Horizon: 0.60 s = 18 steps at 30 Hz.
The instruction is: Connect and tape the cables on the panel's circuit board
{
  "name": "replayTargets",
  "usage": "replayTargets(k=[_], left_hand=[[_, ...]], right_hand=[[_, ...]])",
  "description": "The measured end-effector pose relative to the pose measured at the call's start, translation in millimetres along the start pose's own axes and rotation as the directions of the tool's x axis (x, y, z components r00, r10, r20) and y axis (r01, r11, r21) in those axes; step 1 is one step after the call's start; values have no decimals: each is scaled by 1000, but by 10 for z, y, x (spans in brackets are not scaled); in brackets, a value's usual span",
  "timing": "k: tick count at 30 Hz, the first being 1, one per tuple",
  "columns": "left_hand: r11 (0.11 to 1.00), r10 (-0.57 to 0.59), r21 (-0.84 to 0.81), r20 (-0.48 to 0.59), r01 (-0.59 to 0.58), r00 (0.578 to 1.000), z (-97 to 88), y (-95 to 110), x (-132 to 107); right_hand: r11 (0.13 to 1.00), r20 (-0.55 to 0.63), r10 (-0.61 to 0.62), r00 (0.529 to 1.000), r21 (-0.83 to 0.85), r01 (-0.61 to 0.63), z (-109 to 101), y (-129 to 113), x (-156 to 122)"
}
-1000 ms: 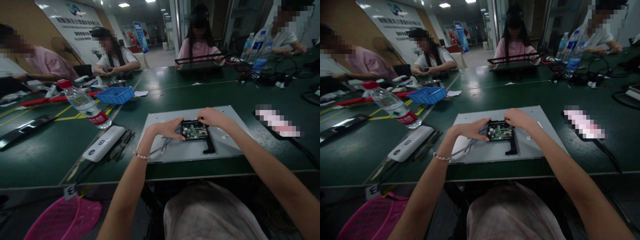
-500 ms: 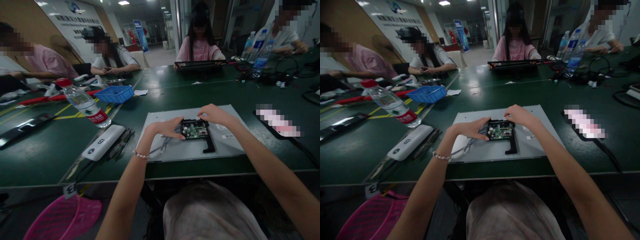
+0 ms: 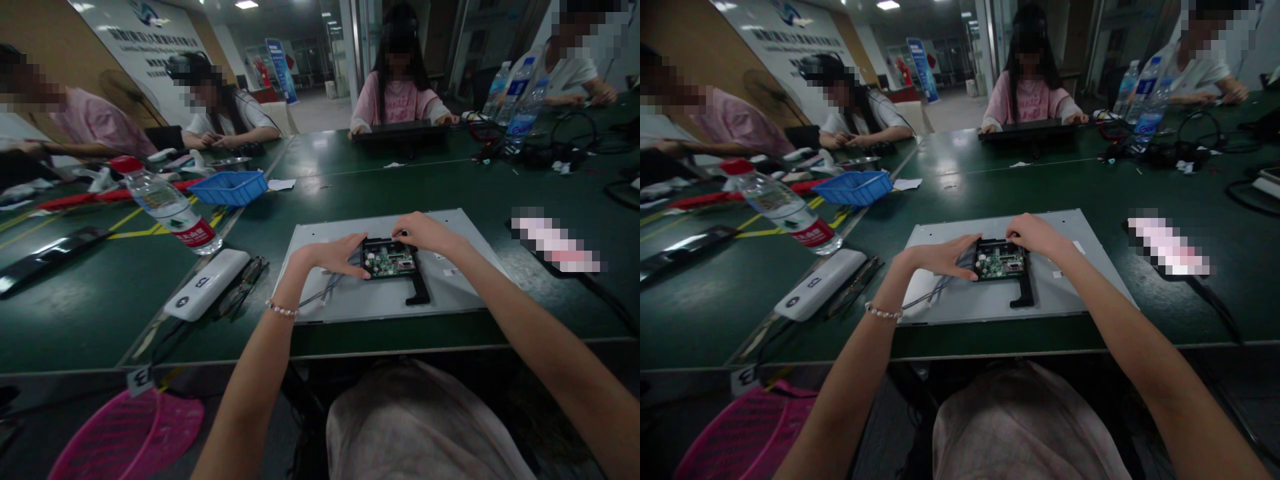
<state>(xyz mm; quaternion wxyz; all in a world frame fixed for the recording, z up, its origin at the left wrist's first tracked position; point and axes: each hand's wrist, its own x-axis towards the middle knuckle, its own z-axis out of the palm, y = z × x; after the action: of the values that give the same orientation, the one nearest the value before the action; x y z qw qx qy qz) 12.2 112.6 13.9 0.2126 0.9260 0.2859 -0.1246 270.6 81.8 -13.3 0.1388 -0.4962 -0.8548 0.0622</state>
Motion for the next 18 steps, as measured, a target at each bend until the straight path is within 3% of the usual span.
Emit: replayTargets(k=[10, 14, 18], left_hand=[[1000, -2, -11, -8, 2, 1000, 0, -3, -12], [1000, 19, -4, -22, -19, 1000, 24, -39, -11], [1000, 30, -10, -35, -30, 999, 21, -42, -16]], right_hand=[[999, -51, 31, 998, -6, -32, -250, -15, -98], [992, -39, 125, 991, -6, -125, -327, 146, -277], [967, 13, 250, 968, 40, -250, -274, 304, -508]])
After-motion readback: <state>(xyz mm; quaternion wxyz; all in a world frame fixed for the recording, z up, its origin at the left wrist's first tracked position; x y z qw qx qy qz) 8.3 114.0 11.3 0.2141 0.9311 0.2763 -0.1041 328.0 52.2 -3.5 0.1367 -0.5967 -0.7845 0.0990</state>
